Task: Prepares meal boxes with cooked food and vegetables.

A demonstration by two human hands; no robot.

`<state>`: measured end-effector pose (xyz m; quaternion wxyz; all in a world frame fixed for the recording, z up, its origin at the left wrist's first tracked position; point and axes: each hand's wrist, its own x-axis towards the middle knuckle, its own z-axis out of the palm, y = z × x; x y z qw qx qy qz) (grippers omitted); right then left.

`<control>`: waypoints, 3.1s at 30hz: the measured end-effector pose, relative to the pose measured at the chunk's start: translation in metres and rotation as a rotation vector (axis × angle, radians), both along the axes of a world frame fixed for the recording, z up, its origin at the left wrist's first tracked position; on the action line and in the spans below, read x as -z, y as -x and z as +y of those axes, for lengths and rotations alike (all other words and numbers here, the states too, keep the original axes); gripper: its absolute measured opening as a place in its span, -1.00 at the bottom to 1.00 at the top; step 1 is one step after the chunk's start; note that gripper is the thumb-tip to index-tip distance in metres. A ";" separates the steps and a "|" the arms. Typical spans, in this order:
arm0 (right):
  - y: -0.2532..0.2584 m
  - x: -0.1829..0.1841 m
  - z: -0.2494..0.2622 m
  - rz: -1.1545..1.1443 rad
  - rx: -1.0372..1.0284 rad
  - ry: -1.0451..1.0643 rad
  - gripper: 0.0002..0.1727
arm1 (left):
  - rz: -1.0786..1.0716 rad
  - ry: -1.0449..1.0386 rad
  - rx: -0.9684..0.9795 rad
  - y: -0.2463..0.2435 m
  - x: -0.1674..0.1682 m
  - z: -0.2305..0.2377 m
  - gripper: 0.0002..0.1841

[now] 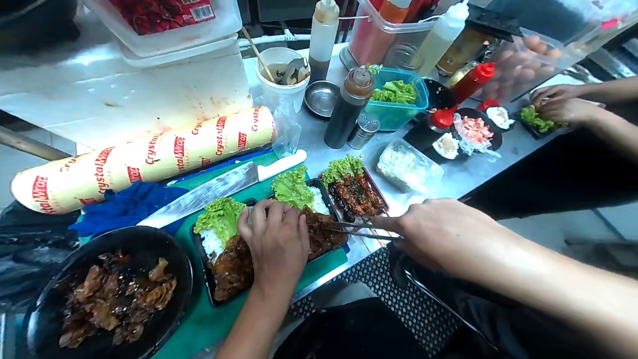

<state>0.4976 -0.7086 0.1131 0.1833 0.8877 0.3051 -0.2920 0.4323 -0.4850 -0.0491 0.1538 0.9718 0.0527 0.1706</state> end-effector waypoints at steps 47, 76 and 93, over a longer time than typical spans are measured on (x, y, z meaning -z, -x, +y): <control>0.115 0.052 0.290 0.158 0.027 -0.010 -0.51 | -0.249 0.555 -0.464 0.276 0.036 0.253 -0.52; 0.085 0.012 0.116 -0.094 0.065 -0.165 -0.48 | 0.019 0.197 0.040 0.133 0.013 0.118 -0.71; 0.060 0.021 0.151 -0.050 -0.102 -0.182 -0.53 | 0.090 0.164 -0.213 0.101 0.014 0.132 -0.54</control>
